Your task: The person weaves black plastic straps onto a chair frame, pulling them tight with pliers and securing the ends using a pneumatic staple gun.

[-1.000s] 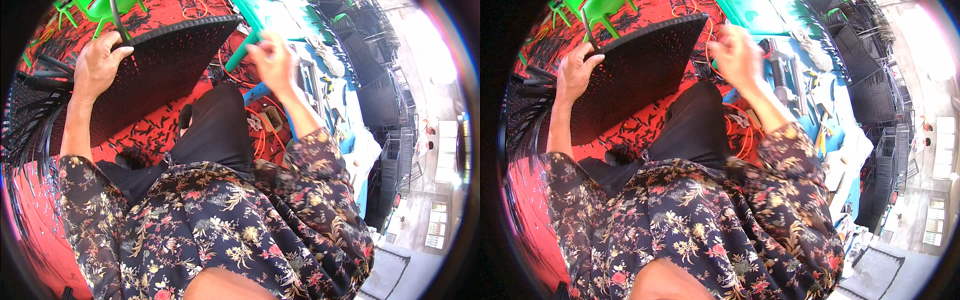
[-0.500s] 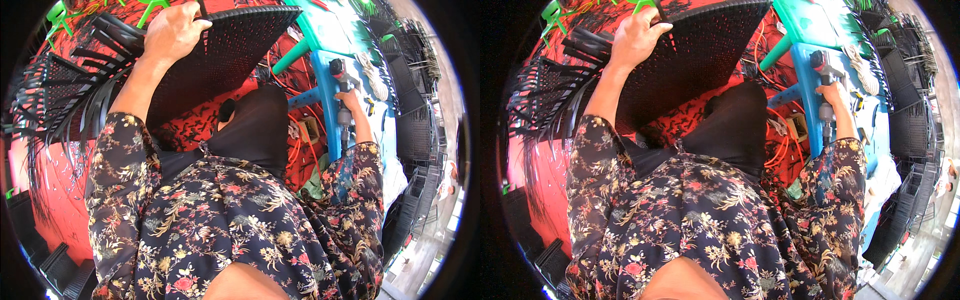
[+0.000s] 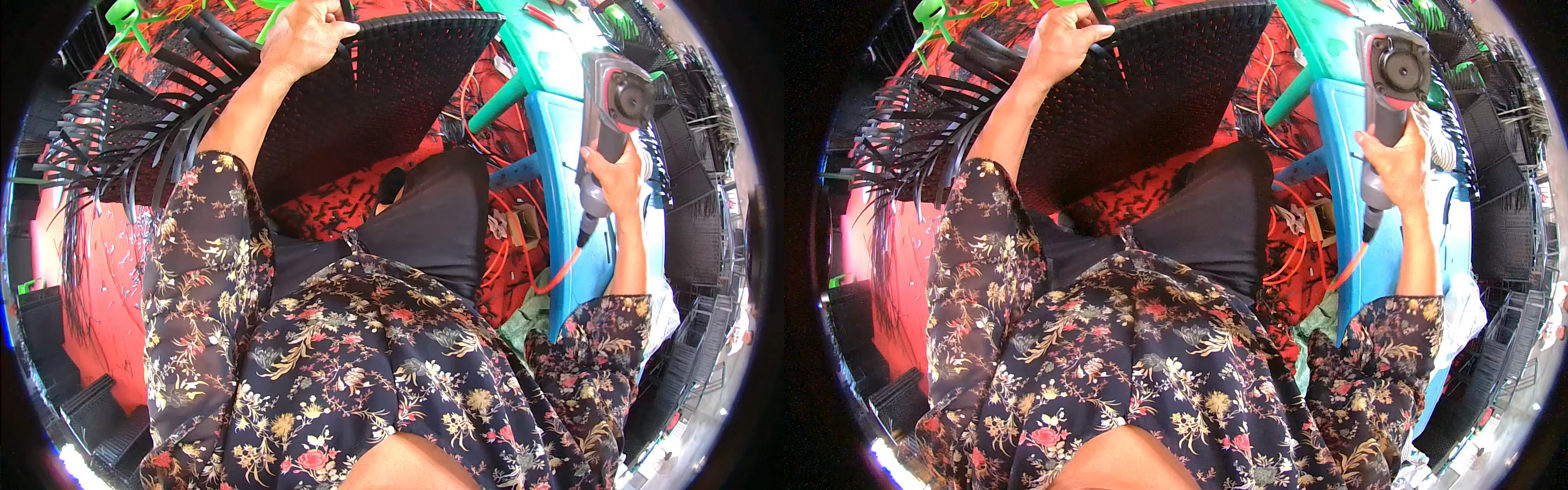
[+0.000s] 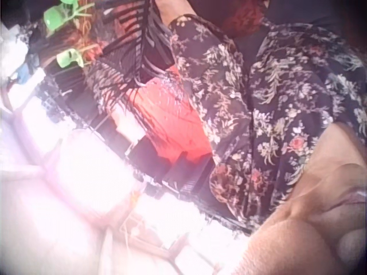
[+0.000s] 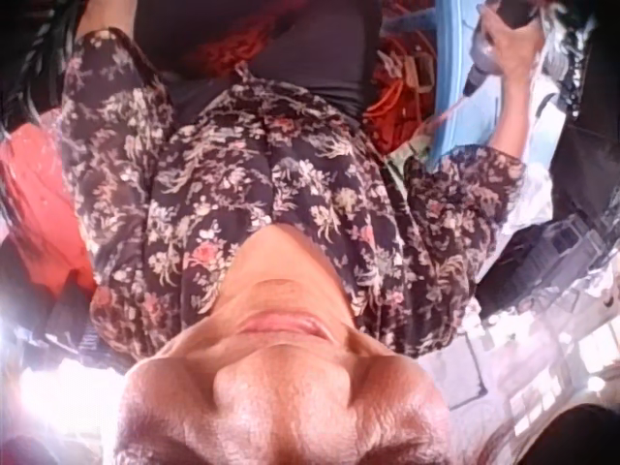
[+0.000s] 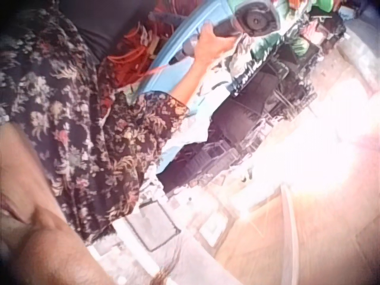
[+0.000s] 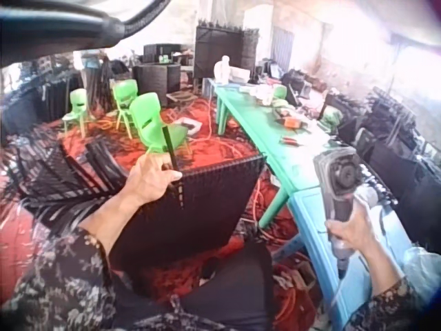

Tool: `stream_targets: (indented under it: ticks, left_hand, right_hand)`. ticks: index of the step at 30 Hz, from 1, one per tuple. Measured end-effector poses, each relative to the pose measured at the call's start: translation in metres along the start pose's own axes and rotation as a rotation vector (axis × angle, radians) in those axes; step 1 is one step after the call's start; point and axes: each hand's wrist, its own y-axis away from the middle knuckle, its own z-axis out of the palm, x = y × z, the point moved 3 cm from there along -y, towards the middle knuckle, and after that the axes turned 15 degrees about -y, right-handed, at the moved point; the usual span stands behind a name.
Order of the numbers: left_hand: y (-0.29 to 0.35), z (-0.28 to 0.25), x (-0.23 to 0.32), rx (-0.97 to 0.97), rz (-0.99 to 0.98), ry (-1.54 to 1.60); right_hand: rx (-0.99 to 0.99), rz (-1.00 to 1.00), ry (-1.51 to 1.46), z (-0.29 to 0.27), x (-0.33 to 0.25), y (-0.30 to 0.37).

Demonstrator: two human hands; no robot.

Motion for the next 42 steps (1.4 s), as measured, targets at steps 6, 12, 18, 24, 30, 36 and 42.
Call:
stream_targets:
  ticks: [6, 12, 18, 24, 30, 36, 42]
  left_hand:
    - [-0.009, 0.012, -0.021, -0.147, -0.07, 0.129]
    - [-0.015, 0.012, -0.006, -0.224, -0.141, 0.178]
    - [-0.016, 0.012, 0.001, -0.233, -0.185, 0.141]
    - [-0.015, 0.009, -0.003, -0.212, -0.165, 0.12]
    - [-0.014, 0.007, -0.004, -0.143, -0.056, 0.085]
    - [-0.014, 0.008, -0.005, -0.136, -0.034, 0.034]
    - [-0.013, 0.004, 0.0, -0.172, -0.042, 0.067]
  right_hand:
    - [-0.231, -0.097, -0.014, 0.107, -0.053, 0.016]
    - [-0.472, -0.595, 0.129, 0.166, -0.063, 0.02]
    - [-0.525, -0.718, 0.226, 0.167, -0.058, 0.007]
    - [-0.506, -0.781, 0.224, 0.166, -0.066, 0.004]
    - [-0.533, -0.809, 0.287, 0.163, -0.072, 0.001]
    - [-0.536, -0.843, 0.356, 0.161, -0.081, -0.001]
    - [-0.541, -0.864, 0.409, 0.155, -0.083, -0.002]
